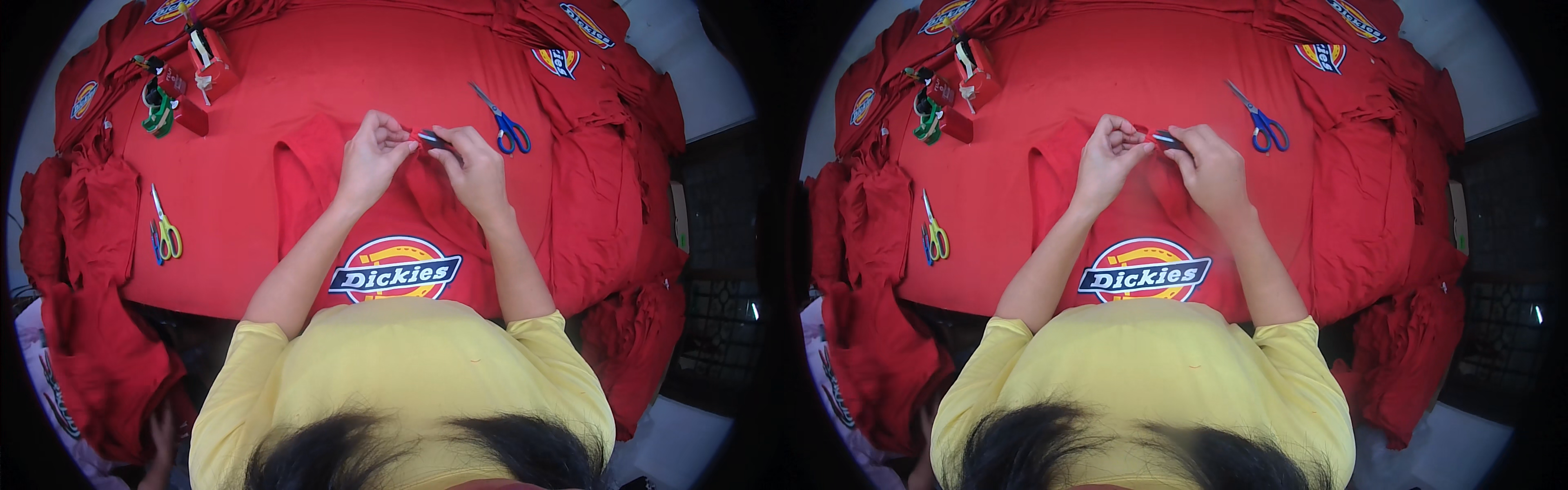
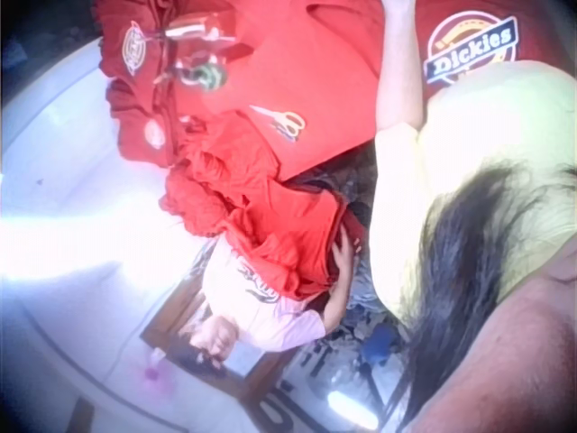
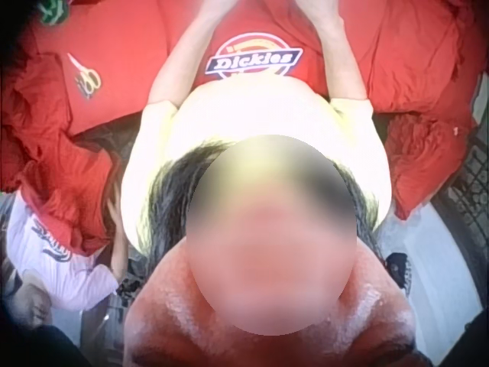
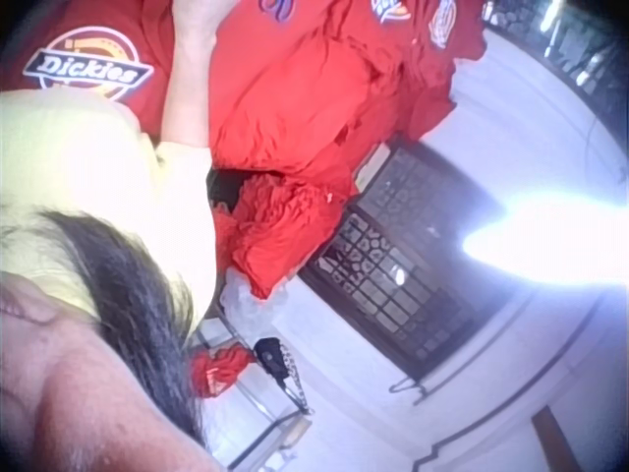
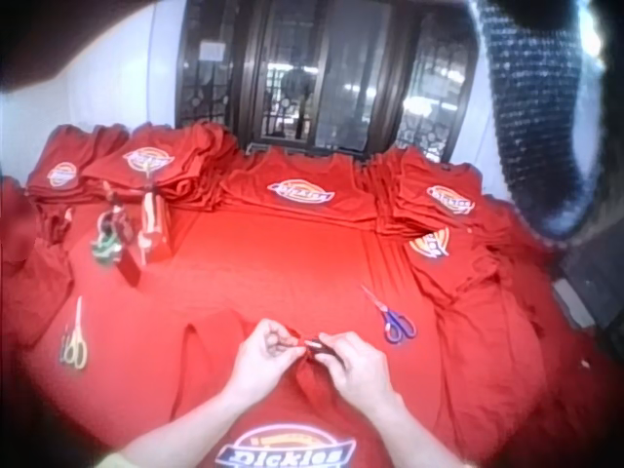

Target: The person processes red t-shirts by using shears to trim loose threads from the neckline, applying a small adhesive label, and smoothing the garment on a table before folding it and placing it in a stack.

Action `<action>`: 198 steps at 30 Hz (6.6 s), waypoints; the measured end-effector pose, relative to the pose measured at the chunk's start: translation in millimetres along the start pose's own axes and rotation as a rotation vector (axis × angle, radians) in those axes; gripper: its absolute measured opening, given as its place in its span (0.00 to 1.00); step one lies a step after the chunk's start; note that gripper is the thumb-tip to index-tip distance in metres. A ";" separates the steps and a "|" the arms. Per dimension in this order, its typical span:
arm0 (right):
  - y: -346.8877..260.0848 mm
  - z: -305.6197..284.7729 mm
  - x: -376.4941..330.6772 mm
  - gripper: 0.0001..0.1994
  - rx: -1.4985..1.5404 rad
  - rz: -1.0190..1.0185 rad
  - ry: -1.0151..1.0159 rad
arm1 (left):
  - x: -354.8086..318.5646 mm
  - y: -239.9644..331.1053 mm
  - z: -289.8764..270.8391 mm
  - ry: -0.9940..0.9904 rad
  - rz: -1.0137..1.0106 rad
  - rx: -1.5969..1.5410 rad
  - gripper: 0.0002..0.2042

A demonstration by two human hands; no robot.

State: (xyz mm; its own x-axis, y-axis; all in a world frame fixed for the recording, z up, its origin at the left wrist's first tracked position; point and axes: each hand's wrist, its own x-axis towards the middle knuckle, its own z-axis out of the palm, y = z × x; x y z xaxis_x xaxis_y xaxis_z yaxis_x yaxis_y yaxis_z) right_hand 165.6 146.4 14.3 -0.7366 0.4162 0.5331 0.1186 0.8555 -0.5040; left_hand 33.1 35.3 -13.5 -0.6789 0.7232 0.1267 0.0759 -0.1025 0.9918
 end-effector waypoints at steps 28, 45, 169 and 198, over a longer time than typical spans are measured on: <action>98.1 7.4 34.8 0.13 0.048 0.430 0.079 | 19.5 9.6 -108.6 0.415 0.280 0.962 0.14; 153.6 43.6 54.3 0.14 0.096 0.606 -0.157 | 64.6 -58.8 -195.6 0.260 -0.141 0.906 0.18; -64.1 46.2 -113.9 0.40 1.378 0.232 -0.155 | -128.7 -19.8 1.4 -0.050 0.208 -0.126 0.30; -30.8 24.3 -70.0 0.11 1.688 1.013 -0.140 | -44.4 0.6 -24.3 -0.020 -0.666 -0.960 0.15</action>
State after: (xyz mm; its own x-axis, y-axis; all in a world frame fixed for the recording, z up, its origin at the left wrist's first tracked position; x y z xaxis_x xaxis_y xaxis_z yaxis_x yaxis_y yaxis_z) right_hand 197.3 83.5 -24.0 -0.8655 0.3843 -0.3212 -0.1260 -0.7878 -0.6029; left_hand 45.6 -13.5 -18.9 -0.3638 0.8386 -0.4054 -0.8801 -0.1668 0.4446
